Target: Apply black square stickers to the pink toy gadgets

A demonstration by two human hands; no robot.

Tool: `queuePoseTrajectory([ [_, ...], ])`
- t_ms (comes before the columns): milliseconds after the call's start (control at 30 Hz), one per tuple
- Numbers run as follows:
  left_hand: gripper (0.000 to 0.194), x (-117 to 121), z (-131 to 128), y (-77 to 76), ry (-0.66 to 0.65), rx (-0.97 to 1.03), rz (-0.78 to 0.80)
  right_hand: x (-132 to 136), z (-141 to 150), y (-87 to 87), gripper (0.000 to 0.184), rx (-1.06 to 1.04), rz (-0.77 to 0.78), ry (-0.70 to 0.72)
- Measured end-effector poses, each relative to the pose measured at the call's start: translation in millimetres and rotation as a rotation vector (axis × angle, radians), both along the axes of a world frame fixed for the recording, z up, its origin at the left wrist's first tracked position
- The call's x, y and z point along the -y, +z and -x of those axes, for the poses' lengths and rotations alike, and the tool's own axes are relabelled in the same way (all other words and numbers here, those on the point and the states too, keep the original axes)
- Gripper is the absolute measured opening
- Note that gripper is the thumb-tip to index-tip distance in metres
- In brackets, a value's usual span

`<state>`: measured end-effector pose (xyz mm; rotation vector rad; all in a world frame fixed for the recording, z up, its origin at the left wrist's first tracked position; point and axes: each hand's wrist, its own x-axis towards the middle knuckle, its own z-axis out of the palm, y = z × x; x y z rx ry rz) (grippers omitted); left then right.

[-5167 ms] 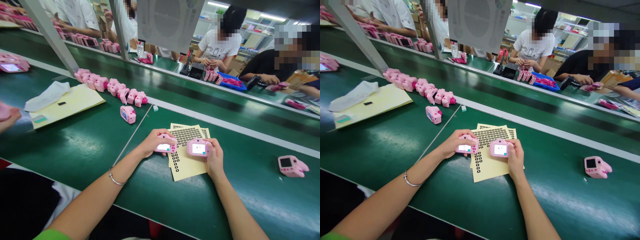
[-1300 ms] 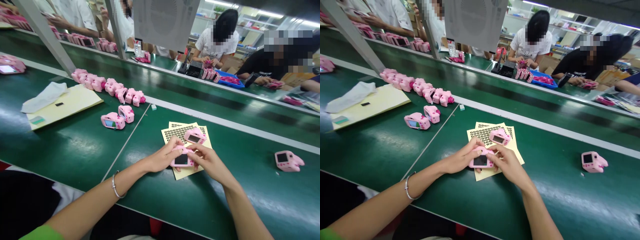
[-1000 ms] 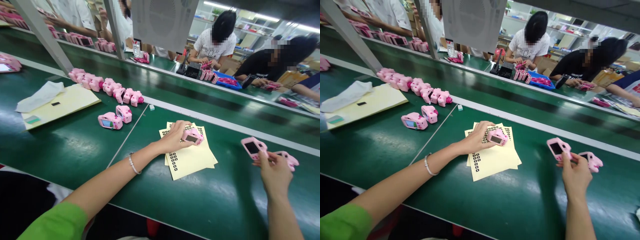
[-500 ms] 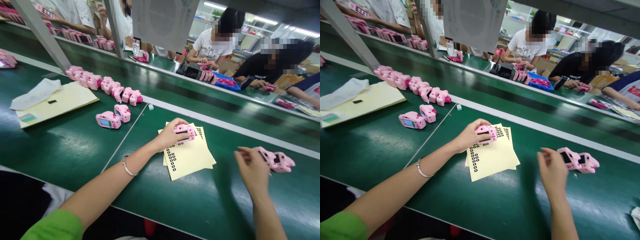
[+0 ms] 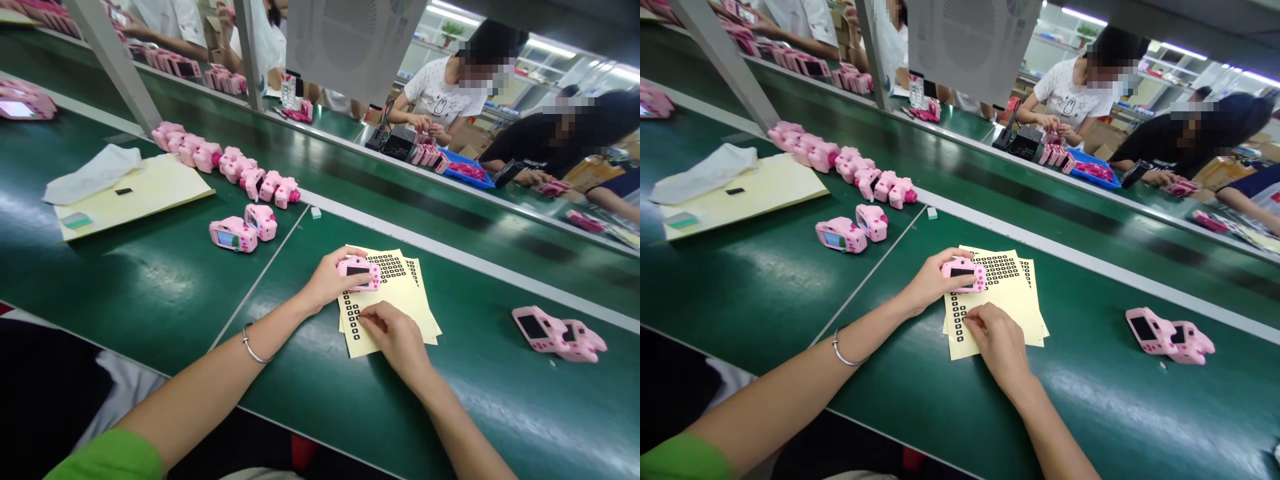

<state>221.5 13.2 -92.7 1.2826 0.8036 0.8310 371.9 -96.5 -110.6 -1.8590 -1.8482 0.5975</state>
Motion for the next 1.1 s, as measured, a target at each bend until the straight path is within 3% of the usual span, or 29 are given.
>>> queuePoseTrajectory([
  [167,0.052,0,1,-7.3,-0.046,-0.038,-0.015,-4,4,6.1,0.014,0.090,0.011,0.045],
  [333,0.040,1,0,-4.7,-0.028,-0.016,-0.017,-6,4,7.6,0.011,0.124,0.046,0.113],
  [500,0.060,6,-2,-1.7,-0.003,0.032,0.007,0,0,12.6,0.017,-0.004,0.068,0.107],
  [600,0.067,7,-2,-2.3,-0.001,-0.007,-0.071,-8,1,21.7,0.020,-0.151,-0.034,0.026],
  [733,0.059,6,-1,-7.2,-0.066,-0.054,-0.164,-30,9,27.5,0.017,-0.140,-0.212,-0.079],
  [867,0.055,5,-1,-11.3,-0.073,-0.033,-0.197,-42,16,23.0,0.014,-0.080,-0.259,-0.106],
  [1100,0.055,6,-2,-12.0,-0.058,-0.058,-0.194,-41,14,20.9,0.012,-0.070,-0.281,-0.106],
])
